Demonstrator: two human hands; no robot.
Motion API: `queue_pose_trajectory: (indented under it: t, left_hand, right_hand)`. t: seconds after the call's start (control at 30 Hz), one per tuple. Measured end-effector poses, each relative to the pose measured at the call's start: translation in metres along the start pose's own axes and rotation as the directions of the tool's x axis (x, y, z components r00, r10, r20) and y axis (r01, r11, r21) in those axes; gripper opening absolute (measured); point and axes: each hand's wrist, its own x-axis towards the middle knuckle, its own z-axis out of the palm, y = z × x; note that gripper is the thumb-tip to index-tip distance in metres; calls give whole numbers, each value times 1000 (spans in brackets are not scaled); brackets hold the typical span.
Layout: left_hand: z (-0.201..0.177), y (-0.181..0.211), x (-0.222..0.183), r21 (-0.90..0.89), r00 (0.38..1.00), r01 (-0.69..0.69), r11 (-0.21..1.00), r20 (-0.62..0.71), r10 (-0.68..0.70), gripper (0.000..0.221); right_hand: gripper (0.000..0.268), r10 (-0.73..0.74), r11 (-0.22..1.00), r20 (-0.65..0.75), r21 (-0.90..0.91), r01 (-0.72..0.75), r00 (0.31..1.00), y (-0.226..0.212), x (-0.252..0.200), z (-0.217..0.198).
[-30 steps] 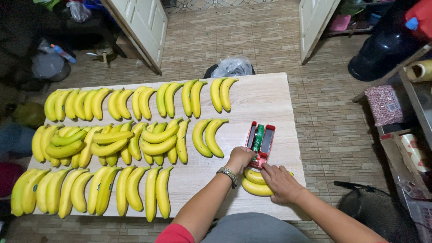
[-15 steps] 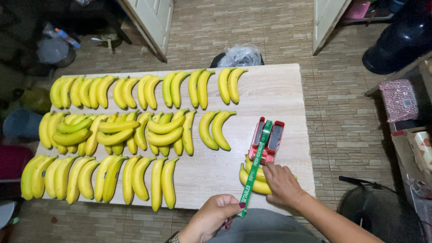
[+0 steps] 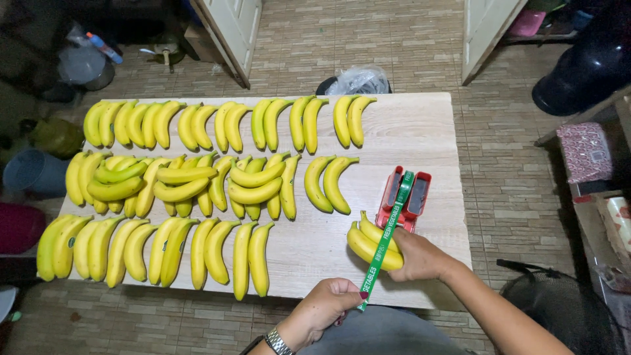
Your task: The person groups several bananas together and wraps a green adhesive tape around them using a manual dispenser, before placing the bundled bananas into a cardboard box.
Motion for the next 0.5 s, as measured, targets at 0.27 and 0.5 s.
queue_pose_trajectory:
  t: [0.27,0.5]
  left_hand:
    - [-5,-6,5,12,1000,4,1000,22,-5,13]
    - [-9,-10,9,35,999,7,999,43,-9,12]
  right_hand:
    - [74,61,996,-89,-59,-67,994,-1,-3,5]
    - [97,148,989,-98,3,-149,984,-23,-13,-1]
